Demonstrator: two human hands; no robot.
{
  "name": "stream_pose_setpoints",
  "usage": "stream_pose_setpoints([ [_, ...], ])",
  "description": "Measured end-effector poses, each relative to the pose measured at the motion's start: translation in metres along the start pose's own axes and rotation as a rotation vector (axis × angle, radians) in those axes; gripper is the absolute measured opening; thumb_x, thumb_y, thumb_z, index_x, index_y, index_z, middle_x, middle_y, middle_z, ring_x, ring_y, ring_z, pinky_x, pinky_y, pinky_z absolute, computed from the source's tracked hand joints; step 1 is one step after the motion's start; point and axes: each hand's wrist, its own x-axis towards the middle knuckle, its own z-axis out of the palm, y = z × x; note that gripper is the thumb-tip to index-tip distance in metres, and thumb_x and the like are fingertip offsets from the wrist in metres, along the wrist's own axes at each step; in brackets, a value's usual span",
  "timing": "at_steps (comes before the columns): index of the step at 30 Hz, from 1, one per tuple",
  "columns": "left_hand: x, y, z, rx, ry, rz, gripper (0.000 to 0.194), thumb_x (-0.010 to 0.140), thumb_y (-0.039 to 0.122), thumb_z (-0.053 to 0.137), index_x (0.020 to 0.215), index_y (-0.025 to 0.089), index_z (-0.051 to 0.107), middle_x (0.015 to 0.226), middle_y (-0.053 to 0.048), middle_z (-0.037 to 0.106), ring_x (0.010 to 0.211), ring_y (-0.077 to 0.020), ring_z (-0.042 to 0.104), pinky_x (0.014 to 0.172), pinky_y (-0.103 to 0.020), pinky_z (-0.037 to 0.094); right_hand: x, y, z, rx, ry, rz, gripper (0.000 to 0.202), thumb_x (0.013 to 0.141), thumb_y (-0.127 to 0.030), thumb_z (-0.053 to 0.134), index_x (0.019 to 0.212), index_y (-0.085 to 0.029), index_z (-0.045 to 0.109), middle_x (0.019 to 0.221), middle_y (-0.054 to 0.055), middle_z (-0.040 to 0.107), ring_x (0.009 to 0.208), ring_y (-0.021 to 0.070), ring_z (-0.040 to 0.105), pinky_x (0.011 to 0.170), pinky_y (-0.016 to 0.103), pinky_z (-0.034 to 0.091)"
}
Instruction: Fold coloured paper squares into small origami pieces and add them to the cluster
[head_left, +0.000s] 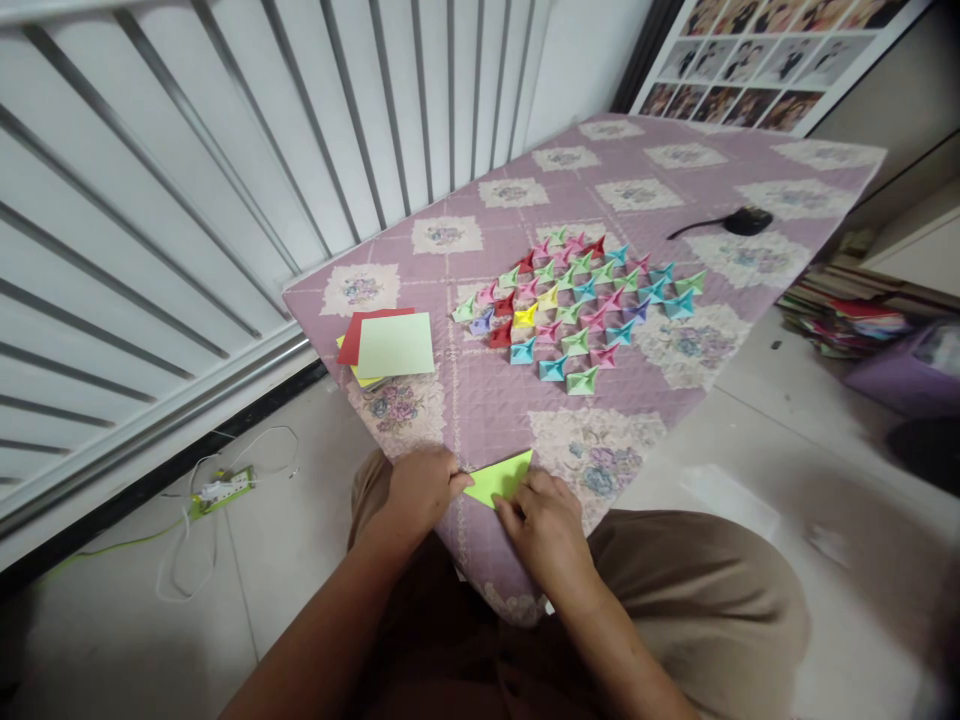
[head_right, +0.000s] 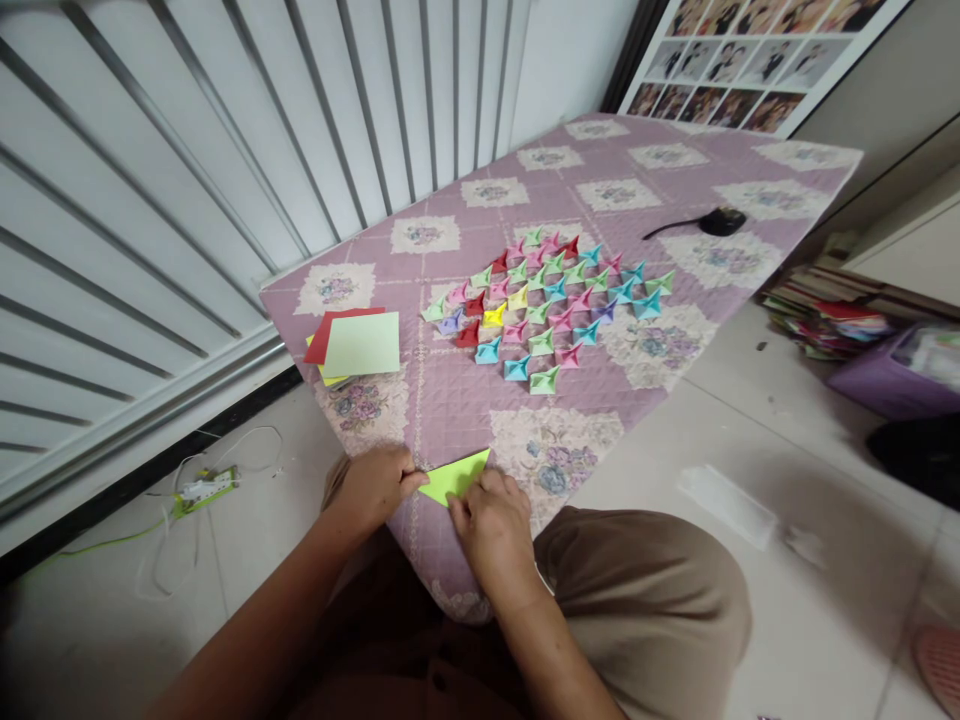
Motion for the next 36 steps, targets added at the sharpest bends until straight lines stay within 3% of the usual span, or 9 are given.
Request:
stream_pose_setpoints([
  [11,0.0009,0.0012,-0.0029,0.053,-0.043,-0.001,0.032,0.088,0.047,0.053,0.087,0.019,0.068,0.089,-0.006,0.068,0.084,-0.0223,0.062,0.071,-0.031,0.042,0.0011,-0.0029,-0.0035,-0.014,-0.039,0.027,0.027,0.082,-0.031,0.063,0.059,-0.019,0.056,0.074,0.004,0.053,0.074,0.0177,0.045,0.07,0.031,0.032],
  [36,-0.0001,-0.0005,0.0042,0.126,0.014,0.047,0.036,0.091,0.047,0.048,0.089,0.017,0.067,0.09,-0.009,0.067,0.085,-0.0231,0.062,0.074,-0.032,0.043,-0.0017,-0.0022,-0.0002,-0.012,0.009,0.017,0.025,0.08,-0.03,0.065,0.059,-0.019,0.055,0.074,0.004,0.053,0.074,0.018,0.045,0.068,0.03,0.03],
])
